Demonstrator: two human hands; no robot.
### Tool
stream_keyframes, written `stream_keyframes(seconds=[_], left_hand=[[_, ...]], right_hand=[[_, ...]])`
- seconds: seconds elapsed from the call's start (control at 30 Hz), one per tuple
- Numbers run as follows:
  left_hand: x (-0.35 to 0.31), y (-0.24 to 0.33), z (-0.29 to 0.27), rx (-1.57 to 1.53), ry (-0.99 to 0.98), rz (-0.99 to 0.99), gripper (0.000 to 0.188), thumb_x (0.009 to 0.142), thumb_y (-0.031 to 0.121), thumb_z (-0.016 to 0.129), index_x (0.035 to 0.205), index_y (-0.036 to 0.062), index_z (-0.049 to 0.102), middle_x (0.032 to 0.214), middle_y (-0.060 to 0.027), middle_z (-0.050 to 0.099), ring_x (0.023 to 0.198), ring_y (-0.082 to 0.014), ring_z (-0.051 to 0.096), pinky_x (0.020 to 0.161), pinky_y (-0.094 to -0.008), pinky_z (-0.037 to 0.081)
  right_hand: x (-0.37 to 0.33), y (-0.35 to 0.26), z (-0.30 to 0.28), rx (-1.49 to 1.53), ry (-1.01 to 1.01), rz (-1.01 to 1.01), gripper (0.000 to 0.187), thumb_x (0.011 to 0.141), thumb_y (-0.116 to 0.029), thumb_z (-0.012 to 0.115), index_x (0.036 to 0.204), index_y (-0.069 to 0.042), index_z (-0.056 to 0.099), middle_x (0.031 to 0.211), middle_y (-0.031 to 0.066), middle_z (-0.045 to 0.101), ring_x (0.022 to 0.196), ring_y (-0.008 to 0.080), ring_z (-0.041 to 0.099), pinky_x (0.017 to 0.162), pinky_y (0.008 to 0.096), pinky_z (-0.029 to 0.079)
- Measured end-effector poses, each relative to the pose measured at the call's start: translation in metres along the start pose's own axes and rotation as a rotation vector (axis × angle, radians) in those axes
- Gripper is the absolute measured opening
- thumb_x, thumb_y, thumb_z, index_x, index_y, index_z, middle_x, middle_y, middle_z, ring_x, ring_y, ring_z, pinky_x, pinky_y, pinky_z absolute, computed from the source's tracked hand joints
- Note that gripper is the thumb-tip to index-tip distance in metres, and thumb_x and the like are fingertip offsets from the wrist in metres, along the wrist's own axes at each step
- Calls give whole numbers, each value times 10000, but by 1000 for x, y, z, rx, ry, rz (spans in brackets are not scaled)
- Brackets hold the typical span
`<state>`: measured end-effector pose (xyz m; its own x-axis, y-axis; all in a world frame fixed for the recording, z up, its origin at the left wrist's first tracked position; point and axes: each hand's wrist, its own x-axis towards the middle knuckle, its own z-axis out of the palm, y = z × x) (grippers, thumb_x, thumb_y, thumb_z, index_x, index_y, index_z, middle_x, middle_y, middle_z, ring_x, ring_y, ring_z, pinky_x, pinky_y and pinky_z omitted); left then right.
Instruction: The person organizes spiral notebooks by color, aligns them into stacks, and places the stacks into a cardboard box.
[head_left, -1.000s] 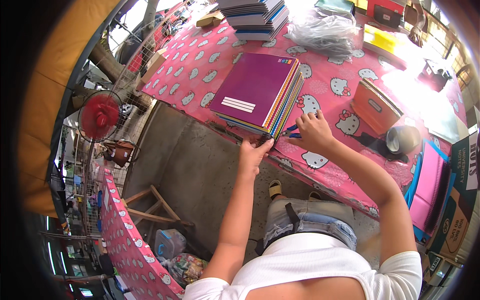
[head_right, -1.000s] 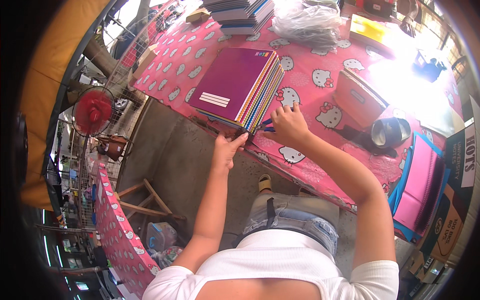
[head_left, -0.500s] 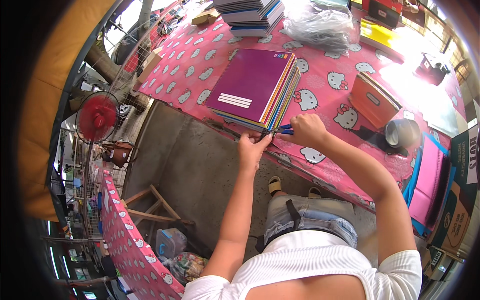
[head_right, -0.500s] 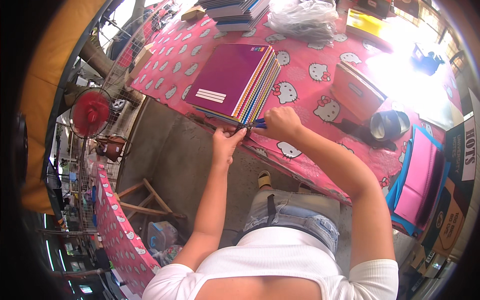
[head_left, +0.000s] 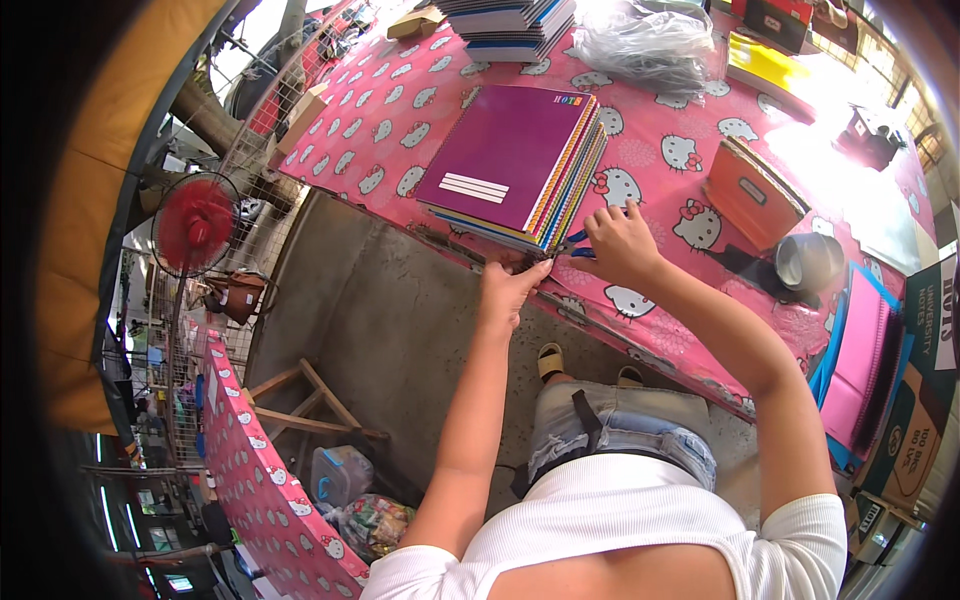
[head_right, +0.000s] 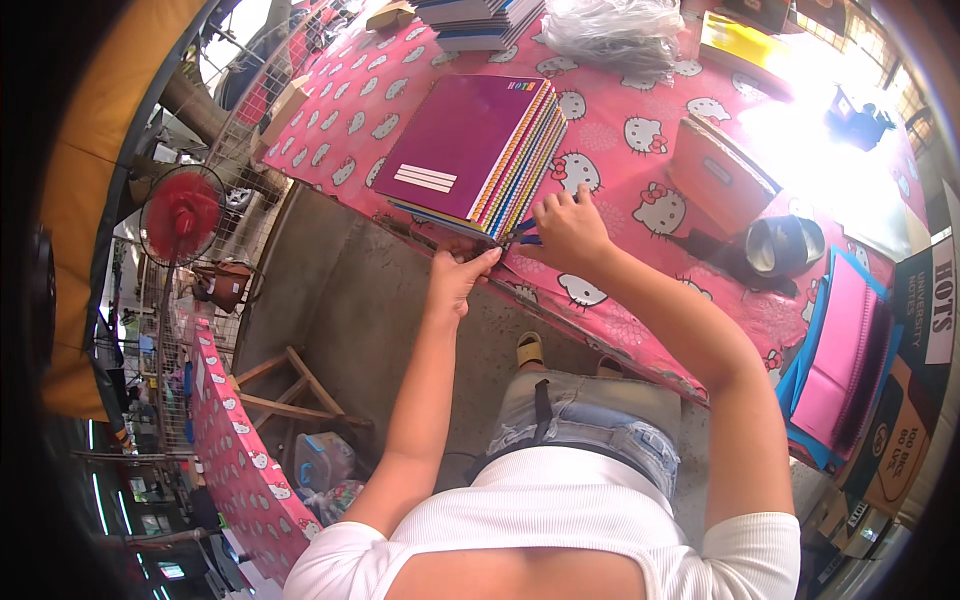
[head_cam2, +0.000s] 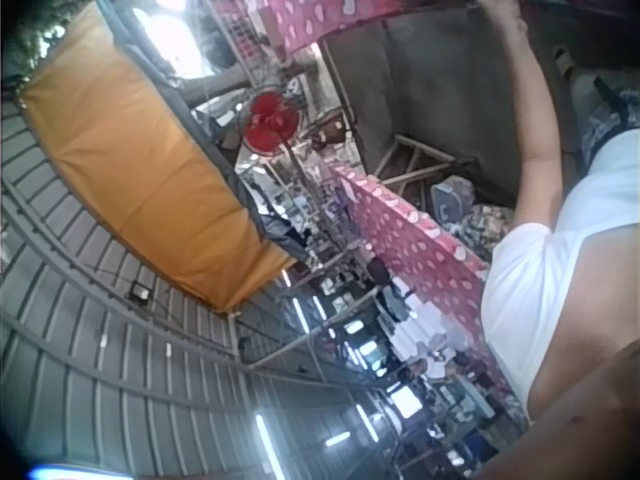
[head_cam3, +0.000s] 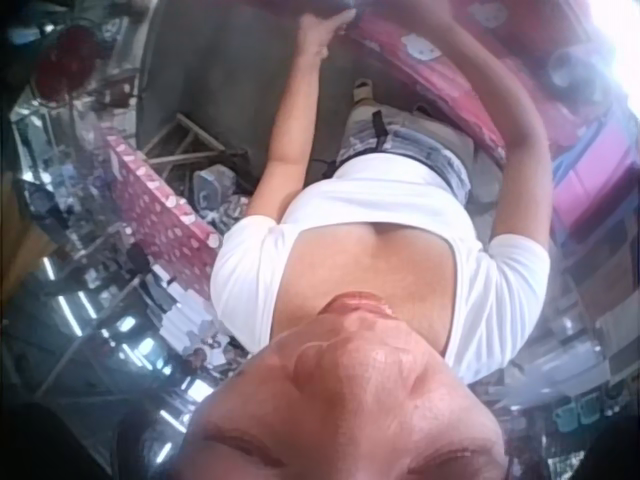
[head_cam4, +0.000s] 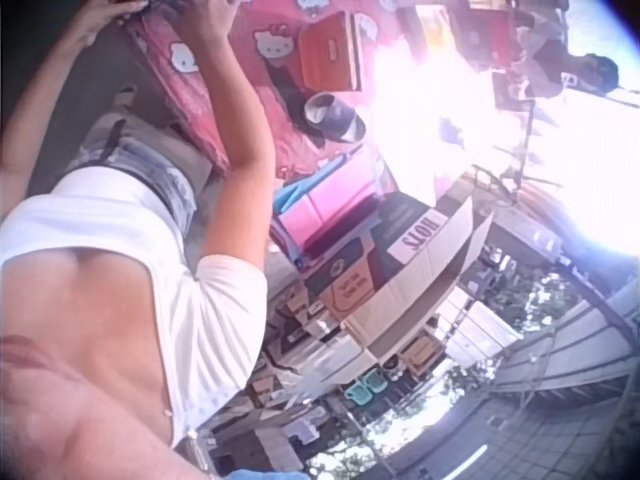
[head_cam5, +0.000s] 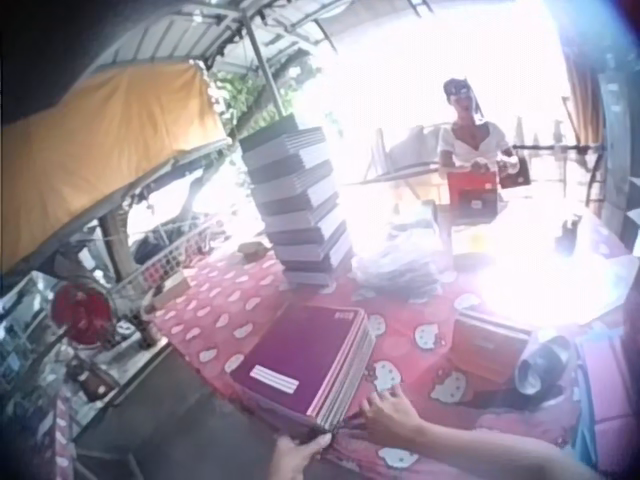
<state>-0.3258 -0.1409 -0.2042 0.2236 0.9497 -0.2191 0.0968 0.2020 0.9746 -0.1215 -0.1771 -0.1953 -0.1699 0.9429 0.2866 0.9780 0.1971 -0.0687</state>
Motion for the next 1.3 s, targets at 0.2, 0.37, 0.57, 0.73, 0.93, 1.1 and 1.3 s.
stream_keyframes(seconds=[0.2,0.37,0.57,0.73,0.93,1.1,1.3], left_hand=[[5,-10,-3,22,56,95,366,716,59,785,923,43,484,785,-47,607,626,-98,580,502,-225,441],[2,0,5,68,50,93,321,722,48,774,883,38,496,749,-32,589,602,-85,556,478,-224,423],[2,-6,-1,39,81,41,276,752,55,741,902,25,511,760,-46,603,583,-94,557,466,-228,423],[2,-9,-4,-145,76,-146,291,791,119,719,1025,50,559,817,-14,633,684,-117,597,576,-272,470],[0,-3,2,-45,-30,-173,307,768,145,755,1031,48,631,868,1,651,706,-88,576,614,-249,448],[-2,-10,8,15,26,-36,243,763,131,762,938,-3,657,779,-13,645,622,-65,545,534,-220,418],[1,-16,0,39,52,-73,261,789,133,738,985,-2,630,825,-18,647,655,-81,572,545,-226,435]], right_hand=[[3,-7,4,-5,26,-46,618,753,-615,612,914,-18,626,862,102,608,858,255,594,839,424,428],[4,-3,2,8,21,-35,593,755,-613,613,822,-25,648,762,93,625,760,255,624,728,391,475],[6,-5,-11,192,-235,67,606,770,-628,599,620,-42,638,553,107,600,543,296,633,535,395,499],[-9,10,-1,75,-83,64,594,762,-623,604,788,-30,635,757,125,635,757,280,641,740,415,484],[0,-3,13,6,14,-14,596,761,-610,608,859,-22,608,855,118,620,851,265,606,815,403,431],[2,-6,12,52,-56,11,614,758,-626,602,813,-15,618,784,106,633,758,260,638,712,384,479],[7,-5,-11,204,-417,106,635,777,-658,566,812,-30,654,756,99,649,660,244,651,607,350,501]])
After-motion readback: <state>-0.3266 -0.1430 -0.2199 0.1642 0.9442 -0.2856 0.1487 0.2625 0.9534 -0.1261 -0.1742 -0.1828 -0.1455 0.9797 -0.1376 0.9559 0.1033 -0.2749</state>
